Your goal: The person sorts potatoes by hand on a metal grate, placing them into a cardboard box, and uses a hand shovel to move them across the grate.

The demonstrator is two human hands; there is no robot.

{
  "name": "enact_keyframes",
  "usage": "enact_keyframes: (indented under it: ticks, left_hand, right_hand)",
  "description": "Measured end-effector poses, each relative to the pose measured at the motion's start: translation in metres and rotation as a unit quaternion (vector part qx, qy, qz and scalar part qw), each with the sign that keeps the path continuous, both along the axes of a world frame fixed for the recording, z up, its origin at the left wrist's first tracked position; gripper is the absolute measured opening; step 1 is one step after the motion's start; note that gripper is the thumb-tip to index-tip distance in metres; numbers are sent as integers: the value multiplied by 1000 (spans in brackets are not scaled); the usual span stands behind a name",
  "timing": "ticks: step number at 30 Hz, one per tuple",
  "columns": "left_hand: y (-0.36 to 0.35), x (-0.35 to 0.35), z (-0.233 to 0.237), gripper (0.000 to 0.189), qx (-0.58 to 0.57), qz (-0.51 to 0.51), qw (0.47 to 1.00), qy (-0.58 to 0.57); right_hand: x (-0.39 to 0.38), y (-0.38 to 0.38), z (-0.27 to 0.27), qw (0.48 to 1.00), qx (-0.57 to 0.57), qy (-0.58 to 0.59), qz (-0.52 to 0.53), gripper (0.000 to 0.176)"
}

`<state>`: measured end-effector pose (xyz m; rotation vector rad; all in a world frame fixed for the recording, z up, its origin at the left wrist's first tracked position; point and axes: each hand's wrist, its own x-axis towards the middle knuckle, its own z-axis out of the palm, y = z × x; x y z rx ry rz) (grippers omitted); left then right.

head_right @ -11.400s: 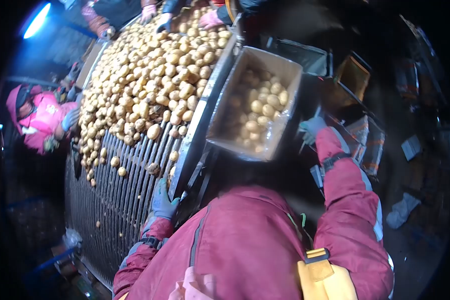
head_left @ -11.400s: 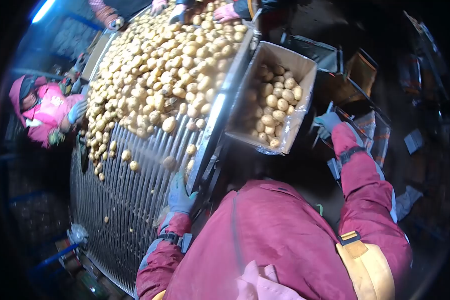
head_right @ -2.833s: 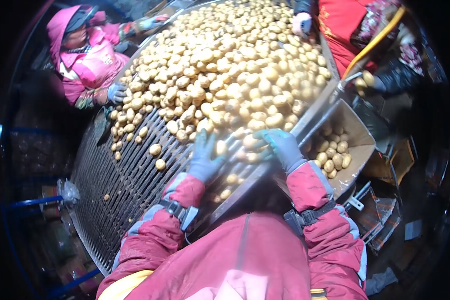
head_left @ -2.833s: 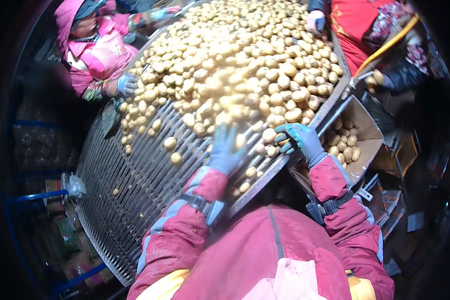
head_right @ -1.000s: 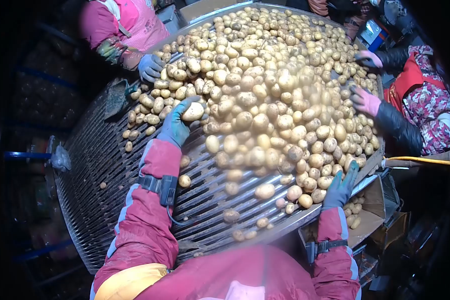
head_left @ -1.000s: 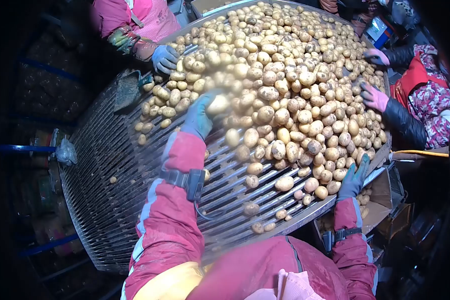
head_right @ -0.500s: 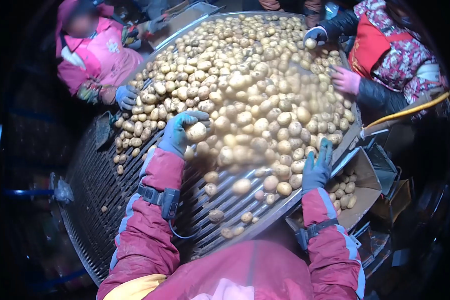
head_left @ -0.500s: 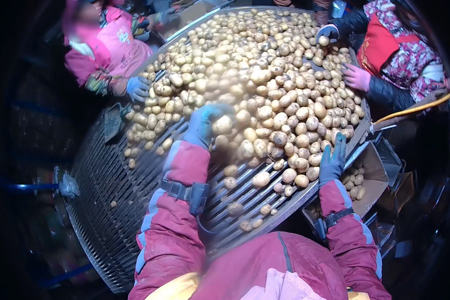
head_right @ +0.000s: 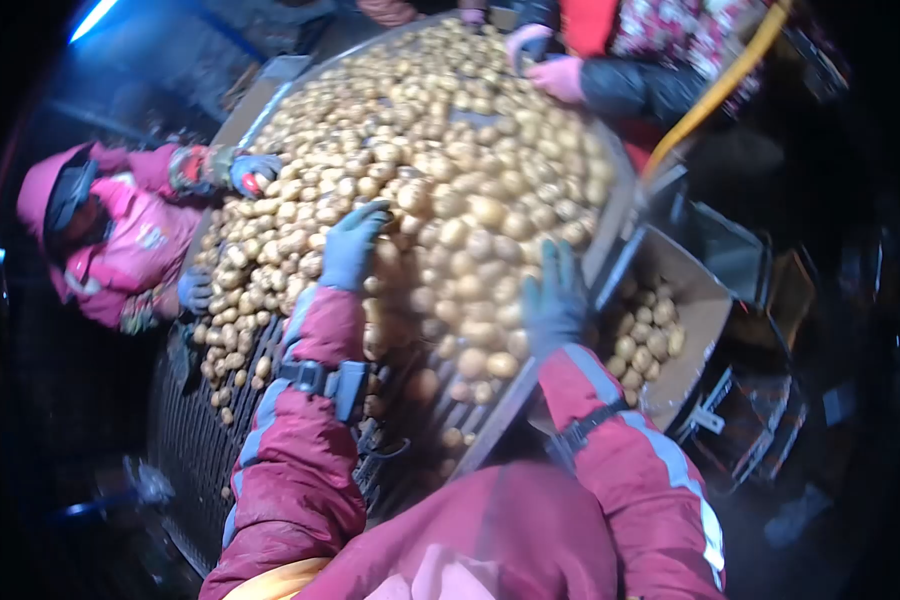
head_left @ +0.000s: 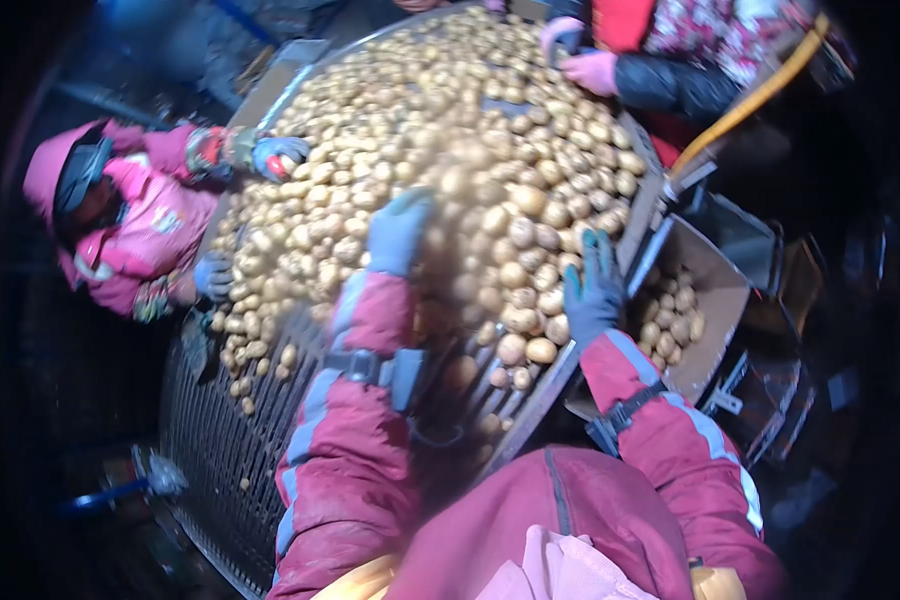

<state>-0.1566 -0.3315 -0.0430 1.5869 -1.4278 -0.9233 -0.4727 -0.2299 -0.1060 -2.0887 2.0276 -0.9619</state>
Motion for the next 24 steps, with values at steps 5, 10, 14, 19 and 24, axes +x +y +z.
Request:
enact_keyframes:
  ticks: [5, 10, 14, 19, 24]
  left_hand:
    - [28, -47, 31, 44, 154, 55, 779, 605]
    - [64, -166, 112, 46, 175, -83, 867, 460]
    - [93, -203, 115, 57, 82, -178, 961, 198]
    - [83, -42, 48, 76, -151, 43, 935, -319]
    - [122, 81, -29, 117, 78, 121, 892, -428]
  right_hand:
    - [0, 0, 11, 999, -1, -32, -8, 57]
    - [-1, 8, 23, 997, 59, -47, -15, 55]
    - [-9, 9, 15, 999, -39, -18, 28, 50]
    - [-5, 3, 8, 998, -39, -53, -3, 56]
    - [-5, 3, 17, 998, -2, -56, 10, 54]
